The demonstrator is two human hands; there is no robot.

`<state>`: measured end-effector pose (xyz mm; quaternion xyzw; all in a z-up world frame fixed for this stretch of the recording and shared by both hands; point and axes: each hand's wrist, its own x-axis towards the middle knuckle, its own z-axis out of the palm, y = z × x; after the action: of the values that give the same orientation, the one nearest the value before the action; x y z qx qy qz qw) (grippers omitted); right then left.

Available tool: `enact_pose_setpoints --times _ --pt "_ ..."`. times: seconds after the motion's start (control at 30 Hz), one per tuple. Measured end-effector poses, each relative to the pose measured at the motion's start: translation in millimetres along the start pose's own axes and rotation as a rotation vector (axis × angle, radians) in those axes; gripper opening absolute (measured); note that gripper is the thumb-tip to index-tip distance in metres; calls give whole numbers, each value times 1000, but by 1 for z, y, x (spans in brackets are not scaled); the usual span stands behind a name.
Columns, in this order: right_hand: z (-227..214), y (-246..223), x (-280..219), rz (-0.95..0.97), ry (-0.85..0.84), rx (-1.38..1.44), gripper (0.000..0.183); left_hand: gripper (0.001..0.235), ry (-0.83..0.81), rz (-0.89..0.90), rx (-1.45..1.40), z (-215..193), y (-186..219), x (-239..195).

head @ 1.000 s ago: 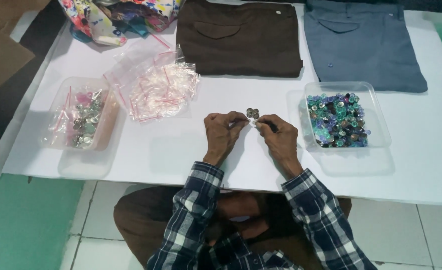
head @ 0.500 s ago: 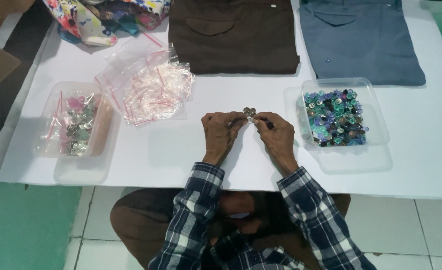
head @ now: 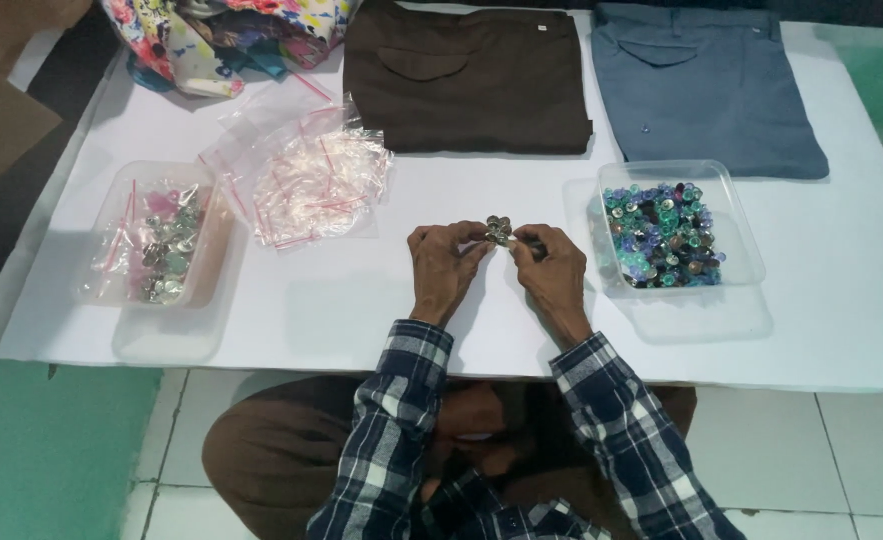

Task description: Picking up buttons from a container and placing them into small plastic bags for packaging and sorting.

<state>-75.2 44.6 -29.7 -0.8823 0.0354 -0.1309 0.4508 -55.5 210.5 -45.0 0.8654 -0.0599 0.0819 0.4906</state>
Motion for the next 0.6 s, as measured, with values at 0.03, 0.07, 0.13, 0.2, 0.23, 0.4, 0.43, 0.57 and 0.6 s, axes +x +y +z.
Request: enact_pose_setpoints --times 0.03,0.07,0.13,0.2,0.23,0.4,0.43,0.57,0.6 --pt "-1 -1 1 -1 1 -1 16 17 0 1 -1 -1 2 1" --pt "-1 -2 1 2 -7 -17 16 17 14 24 2 -1 3 1" --pt "-1 -2 3 6 -16 -36 17 16 26 45 3 -1 4 2" --pt "1 1 1 -11 -15 -69 16 15 24 43 -4 0 2 -1" --pt "1 2 -2 -2 -21 -71 16 15 18 35 -5 2 1 -3" --pt "2 3 3 -39 -7 -95 14 17 47 62 -2 0 5 0" --pt "2 2 6 -39 -3 -92 14 17 46 67 0 1 4 3" --pt "1 -1 9 19 -7 -53 12 17 68 77 -7 3 2 4" --pt "1 -3 7 41 -8 -36 10 17 66 72 -2 2 2 1"
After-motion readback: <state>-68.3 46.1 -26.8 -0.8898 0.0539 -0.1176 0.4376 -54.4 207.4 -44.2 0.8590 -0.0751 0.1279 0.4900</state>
